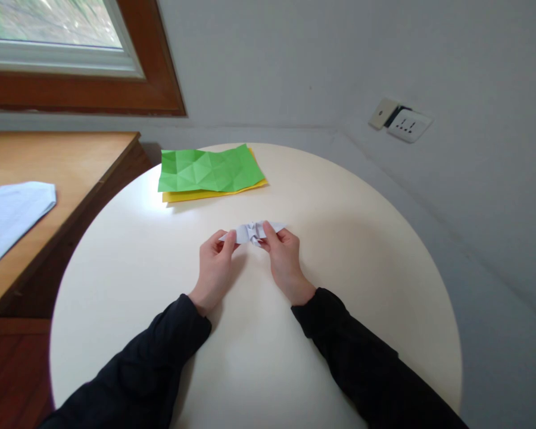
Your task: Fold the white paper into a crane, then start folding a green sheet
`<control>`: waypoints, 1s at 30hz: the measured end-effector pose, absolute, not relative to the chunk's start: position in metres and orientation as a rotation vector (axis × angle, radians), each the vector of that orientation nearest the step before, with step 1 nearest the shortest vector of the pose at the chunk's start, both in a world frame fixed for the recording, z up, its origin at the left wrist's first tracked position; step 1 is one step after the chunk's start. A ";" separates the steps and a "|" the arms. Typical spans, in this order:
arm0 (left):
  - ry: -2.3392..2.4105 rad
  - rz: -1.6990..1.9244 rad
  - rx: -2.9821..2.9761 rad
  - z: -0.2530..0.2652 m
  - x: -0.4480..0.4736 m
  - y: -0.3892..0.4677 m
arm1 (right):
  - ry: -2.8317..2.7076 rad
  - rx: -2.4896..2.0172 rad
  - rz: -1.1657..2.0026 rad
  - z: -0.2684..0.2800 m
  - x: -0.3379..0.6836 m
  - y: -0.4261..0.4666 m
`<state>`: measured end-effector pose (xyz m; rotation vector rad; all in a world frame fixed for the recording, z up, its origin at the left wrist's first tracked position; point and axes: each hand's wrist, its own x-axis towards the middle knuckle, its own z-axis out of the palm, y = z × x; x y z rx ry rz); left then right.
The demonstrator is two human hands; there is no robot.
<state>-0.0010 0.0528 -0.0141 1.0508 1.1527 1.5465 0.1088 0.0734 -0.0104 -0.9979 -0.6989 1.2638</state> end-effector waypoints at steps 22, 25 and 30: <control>0.976 1.521 0.680 -0.009 0.002 0.058 | -0.868 -1.044 1.269 -0.014 0.125 0.080; 0.978 1.480 0.673 -0.009 0.002 0.059 | -0.903 -1.129 1.186 -0.017 0.139 0.092; 0.981 1.486 0.643 -0.008 0.001 0.061 | -1.053 -1.351 0.913 -0.013 0.189 0.130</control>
